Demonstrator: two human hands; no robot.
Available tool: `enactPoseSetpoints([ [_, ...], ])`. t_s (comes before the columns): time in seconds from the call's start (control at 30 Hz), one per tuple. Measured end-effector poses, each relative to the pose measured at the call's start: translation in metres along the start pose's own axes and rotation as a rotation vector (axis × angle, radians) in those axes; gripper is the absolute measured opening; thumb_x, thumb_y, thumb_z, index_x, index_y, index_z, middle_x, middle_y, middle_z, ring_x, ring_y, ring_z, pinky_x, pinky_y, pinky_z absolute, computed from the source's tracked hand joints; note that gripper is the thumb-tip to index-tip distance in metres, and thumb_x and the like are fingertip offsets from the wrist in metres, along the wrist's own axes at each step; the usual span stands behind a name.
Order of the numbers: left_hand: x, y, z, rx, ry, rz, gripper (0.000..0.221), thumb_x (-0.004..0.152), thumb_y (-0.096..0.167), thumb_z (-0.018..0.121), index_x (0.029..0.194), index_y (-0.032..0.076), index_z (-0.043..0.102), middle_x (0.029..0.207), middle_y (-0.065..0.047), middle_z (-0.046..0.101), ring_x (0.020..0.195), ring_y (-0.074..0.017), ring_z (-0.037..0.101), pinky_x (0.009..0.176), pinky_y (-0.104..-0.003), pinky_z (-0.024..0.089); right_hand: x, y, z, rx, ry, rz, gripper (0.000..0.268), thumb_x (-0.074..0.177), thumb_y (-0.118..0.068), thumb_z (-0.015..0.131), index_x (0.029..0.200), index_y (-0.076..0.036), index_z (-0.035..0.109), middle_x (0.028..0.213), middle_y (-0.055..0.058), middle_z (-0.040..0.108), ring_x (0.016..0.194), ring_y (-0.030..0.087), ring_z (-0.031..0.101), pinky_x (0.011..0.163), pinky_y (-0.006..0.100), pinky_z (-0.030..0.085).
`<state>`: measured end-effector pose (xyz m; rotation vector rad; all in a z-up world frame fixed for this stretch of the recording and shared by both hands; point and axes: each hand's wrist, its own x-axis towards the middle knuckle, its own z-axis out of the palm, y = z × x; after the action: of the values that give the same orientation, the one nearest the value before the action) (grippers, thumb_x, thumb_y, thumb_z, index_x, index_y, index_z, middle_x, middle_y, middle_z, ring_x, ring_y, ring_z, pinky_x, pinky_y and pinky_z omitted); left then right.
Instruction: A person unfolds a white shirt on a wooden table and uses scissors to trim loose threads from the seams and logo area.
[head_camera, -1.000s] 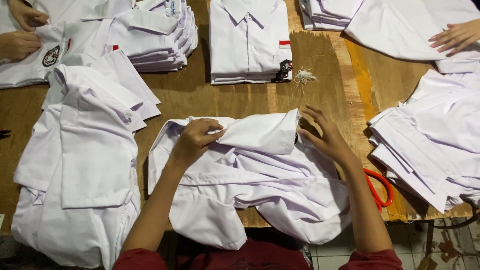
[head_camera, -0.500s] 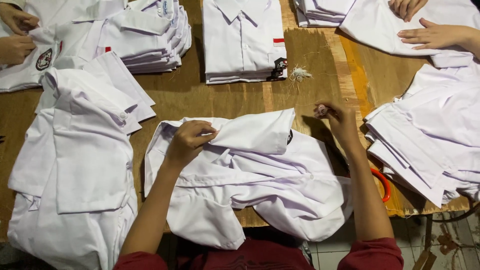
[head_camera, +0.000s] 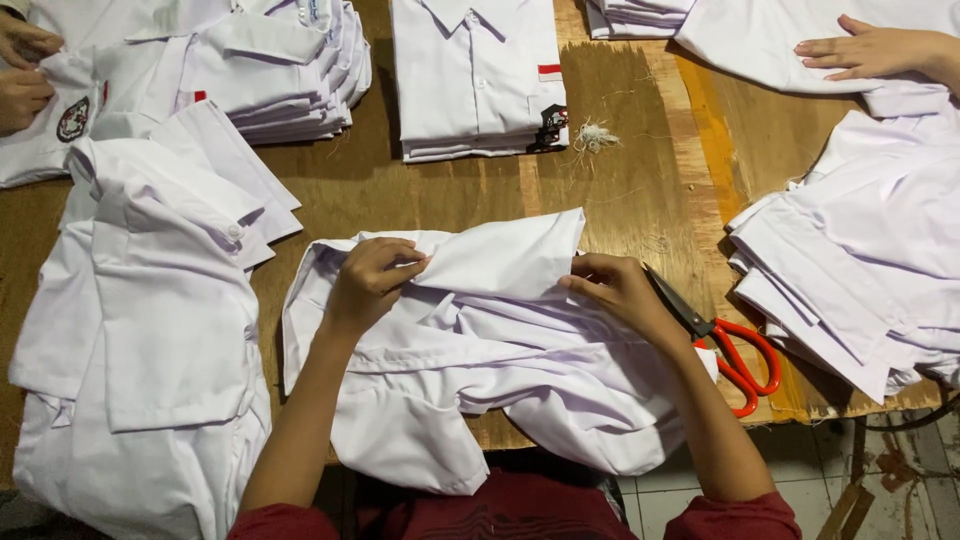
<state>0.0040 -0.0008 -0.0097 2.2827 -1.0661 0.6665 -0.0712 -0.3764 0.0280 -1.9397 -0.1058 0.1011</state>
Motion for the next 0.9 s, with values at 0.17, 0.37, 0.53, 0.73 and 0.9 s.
enactPoseSetpoints([
  [0.17, 0.002, 0.004, -0.004, 0.01, 0.009, -0.008, 0.022, 0.082, 0.0, 0.08, 0.095, 0.018, 0.082, 0.094, 0.002, 0.074, 0.104, -0.0179, 0.071, 0.088, -0.036, 0.057, 0.003, -0.009, -0.02, -0.018, 0.13, 0.026, 0.011, 0.093, -0.011, 0.076, 0.101, -0.004, 0.08, 0.076, 0.017, 0.076, 0.065, 0.021, 0.07, 0.067, 0.032, 0.056],
  [0.37, -0.002, 0.002, 0.001, 0.074, 0.085, 0.011, 0.021, 0.083, 0.003, 0.081, 0.096, 0.02, 0.081, 0.095, 0.003, 0.074, 0.101, -0.0177, 0.071, 0.088, -0.036, 0.057, 0.01, -0.024, -0.046, -0.348, 0.221, -0.14, 0.031, 0.097, -0.006, 0.066, 0.128, -0.009, 0.066, 0.112, 0.018, 0.066, 0.104, 0.033, 0.064, 0.094, 0.046, 0.05],
  [0.53, 0.006, 0.002, -0.017, 0.468, 0.184, -0.038, 0.04, 0.077, 0.02, 0.086, 0.116, 0.026, 0.076, 0.106, 0.007, 0.071, 0.112, -0.0153, 0.065, 0.11, -0.047, 0.04, 0.006, -0.026, -0.025, -0.318, -0.006, -0.201, 0.042, 0.108, -0.018, 0.045, 0.144, 0.002, 0.041, 0.129, 0.028, 0.061, 0.12, 0.048, 0.061, 0.098, 0.063, 0.048],
  [0.73, 0.007, -0.003, -0.038, 0.431, 0.174, -0.327, 0.047, 0.084, 0.045, 0.087, 0.119, 0.018, 0.072, 0.106, 0.001, 0.072, 0.113, -0.0207, 0.065, 0.114, -0.055, 0.031, 0.009, 0.026, -0.016, -0.577, -0.134, -0.155, 0.035, 0.097, -0.037, 0.067, 0.115, -0.007, 0.065, 0.126, 0.018, 0.061, 0.125, 0.048, 0.051, 0.109, 0.058, 0.041],
  [0.9, 0.008, 0.0, -0.033, 0.495, 0.137, -0.36, 0.047, 0.072, 0.026, 0.078, 0.118, 0.026, 0.07, 0.086, 0.005, 0.072, 0.081, -0.018, 0.07, 0.092, -0.043, 0.042, 0.015, 0.01, 0.012, -0.391, 0.037, -0.284, 0.042, 0.085, -0.023, 0.084, 0.118, -0.01, 0.062, 0.12, 0.013, 0.058, 0.117, 0.037, 0.058, 0.101, 0.051, 0.047],
])
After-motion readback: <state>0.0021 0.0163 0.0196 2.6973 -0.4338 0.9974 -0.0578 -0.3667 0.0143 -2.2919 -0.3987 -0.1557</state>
